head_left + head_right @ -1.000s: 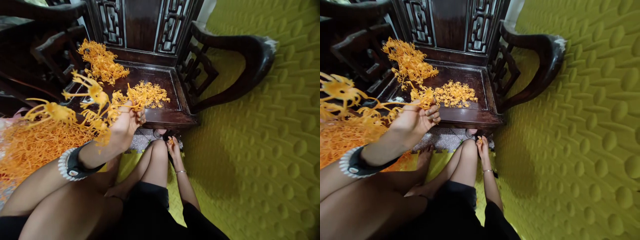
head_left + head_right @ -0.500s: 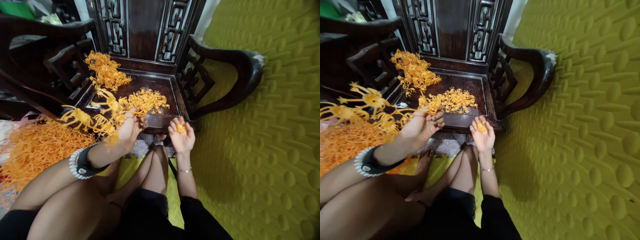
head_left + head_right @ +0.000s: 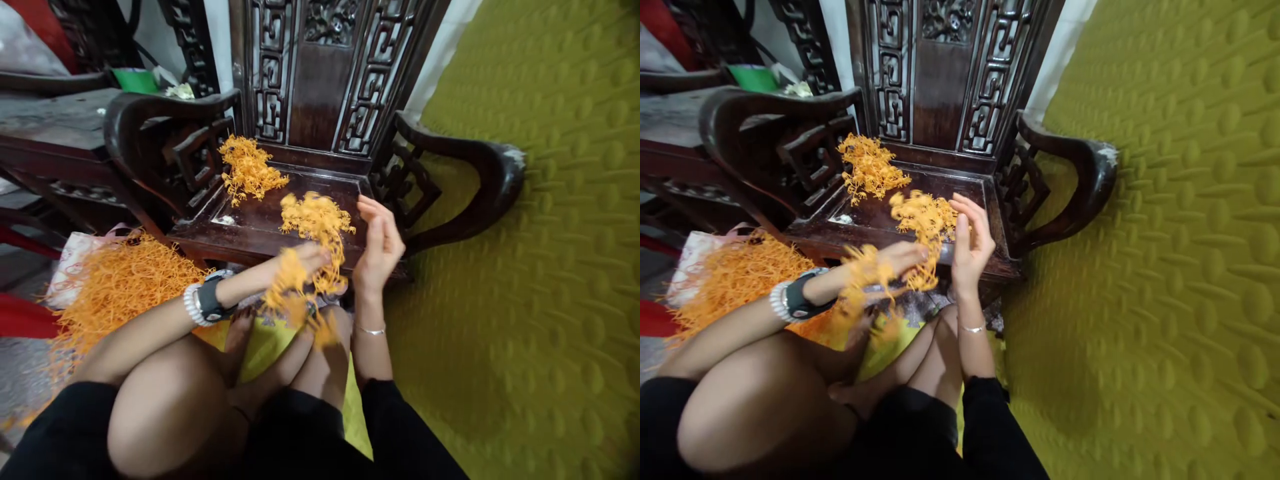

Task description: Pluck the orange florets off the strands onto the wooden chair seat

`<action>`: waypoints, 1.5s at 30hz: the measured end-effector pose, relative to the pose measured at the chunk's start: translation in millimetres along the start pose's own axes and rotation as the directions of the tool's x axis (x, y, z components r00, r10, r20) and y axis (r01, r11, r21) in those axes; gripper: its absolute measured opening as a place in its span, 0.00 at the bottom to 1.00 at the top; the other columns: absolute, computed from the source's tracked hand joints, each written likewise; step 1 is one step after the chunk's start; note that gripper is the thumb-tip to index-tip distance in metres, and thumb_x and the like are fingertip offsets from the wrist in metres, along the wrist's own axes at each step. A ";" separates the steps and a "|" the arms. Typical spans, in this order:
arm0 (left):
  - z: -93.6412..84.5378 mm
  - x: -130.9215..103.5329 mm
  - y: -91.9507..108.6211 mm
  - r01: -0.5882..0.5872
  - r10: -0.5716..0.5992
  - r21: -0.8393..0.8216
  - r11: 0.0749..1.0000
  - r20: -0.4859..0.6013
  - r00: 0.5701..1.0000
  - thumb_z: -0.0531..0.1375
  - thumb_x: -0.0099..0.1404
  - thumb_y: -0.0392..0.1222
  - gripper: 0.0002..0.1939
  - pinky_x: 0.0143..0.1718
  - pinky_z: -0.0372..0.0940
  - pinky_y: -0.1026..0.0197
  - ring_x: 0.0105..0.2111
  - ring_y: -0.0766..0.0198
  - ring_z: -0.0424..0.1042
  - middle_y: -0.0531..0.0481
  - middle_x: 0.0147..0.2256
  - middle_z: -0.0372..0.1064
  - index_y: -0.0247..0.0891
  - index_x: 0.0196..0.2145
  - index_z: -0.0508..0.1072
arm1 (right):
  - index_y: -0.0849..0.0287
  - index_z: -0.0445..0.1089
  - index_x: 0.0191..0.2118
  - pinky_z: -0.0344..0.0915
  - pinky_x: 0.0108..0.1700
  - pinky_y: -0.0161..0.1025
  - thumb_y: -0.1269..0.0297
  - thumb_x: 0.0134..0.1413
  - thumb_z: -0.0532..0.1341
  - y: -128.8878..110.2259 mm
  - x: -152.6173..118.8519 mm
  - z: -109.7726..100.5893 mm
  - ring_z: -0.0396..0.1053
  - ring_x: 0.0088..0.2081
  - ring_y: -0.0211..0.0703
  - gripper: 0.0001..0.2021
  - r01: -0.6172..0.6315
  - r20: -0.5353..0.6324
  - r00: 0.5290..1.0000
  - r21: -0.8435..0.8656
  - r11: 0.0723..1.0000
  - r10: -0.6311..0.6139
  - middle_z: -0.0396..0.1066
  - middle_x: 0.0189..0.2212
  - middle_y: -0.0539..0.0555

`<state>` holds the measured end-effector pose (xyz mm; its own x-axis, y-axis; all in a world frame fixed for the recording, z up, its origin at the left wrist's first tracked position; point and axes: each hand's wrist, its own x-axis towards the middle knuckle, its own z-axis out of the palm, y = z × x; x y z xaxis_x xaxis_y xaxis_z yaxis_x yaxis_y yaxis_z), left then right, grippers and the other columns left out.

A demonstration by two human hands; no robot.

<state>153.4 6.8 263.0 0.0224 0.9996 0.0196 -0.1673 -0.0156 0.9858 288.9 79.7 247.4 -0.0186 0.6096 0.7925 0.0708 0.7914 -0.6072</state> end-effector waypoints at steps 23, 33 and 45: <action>1.6 -55.2 -56.1 -0.088 0.127 0.392 0.916 -0.076 0.989 0.58 0.68 0.45 0.16 0.44 0.70 0.51 0.43 0.58 0.71 0.43 0.48 0.67 0.35 0.50 0.68 | 0.56 0.63 0.53 0.67 0.52 0.46 0.55 0.48 0.68 -44.8 -71.2 4.5 0.70 0.48 0.46 0.27 -0.287 0.824 0.554 0.054 0.956 0.120 0.71 0.47 0.56; -8.3 21.6 -36.2 -0.538 0.232 0.687 0.488 0.492 0.839 0.60 0.62 0.35 0.03 0.46 0.61 0.54 0.41 0.56 0.69 0.43 0.33 0.73 0.35 0.32 0.74 | 0.51 0.56 0.62 0.56 0.61 0.57 0.61 0.51 0.67 -38.9 -74.3 -59.7 0.59 0.60 0.55 0.34 0.084 0.312 0.950 -0.286 0.954 0.010 0.61 0.59 0.59; -1.5 22.8 -15.3 -0.762 0.113 0.562 -0.321 0.822 0.559 0.55 0.68 0.41 0.12 0.34 0.57 0.56 0.37 0.56 0.67 0.44 0.34 0.70 0.31 0.34 0.74 | 0.57 0.72 0.42 0.62 0.39 0.42 0.58 0.56 0.62 -3.0 -73.9 -59.4 0.64 0.33 0.45 0.11 -0.169 0.407 0.852 -0.381 0.909 0.329 0.68 0.27 0.51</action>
<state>154.9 29.9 248.2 0.8035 0.5360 0.2591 0.5909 -0.7710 -0.2374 349.3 29.6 194.1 -0.3981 0.7979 0.4525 0.4476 0.5996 -0.6634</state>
